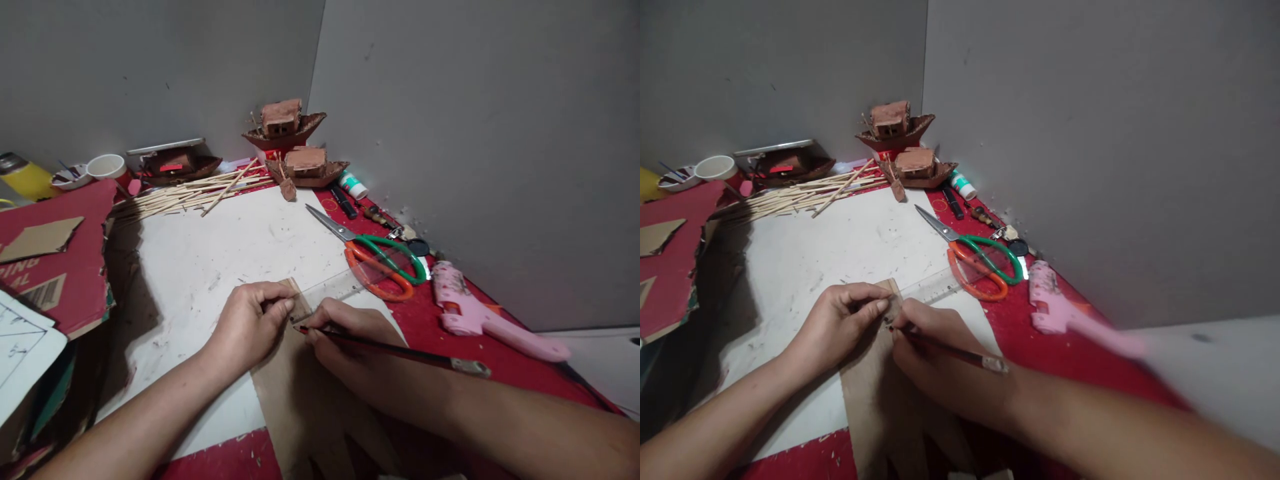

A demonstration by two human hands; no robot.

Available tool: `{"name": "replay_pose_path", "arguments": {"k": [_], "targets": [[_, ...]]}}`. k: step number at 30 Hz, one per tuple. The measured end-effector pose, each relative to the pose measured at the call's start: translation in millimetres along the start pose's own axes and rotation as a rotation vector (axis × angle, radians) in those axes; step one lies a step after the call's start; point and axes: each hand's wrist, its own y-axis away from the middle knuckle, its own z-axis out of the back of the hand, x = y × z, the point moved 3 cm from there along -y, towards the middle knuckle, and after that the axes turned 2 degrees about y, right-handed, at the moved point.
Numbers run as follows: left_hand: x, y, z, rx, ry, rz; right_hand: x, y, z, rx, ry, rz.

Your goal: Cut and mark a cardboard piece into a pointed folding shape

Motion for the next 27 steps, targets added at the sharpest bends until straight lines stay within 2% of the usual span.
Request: {"name": "replay_pose_path", "arguments": {"k": [20, 27], "targets": [[6.2, -0.2, 0.8, -0.04, -0.018, -0.033, -5.6, -0.4, -4.1, -0.019, 0.014, 0.034], [5.5, -0.7, 1.5, -0.048, -0.029, -0.001, -6.2, -1.2, -4.5, -0.002, 0.001, 0.059]]}}
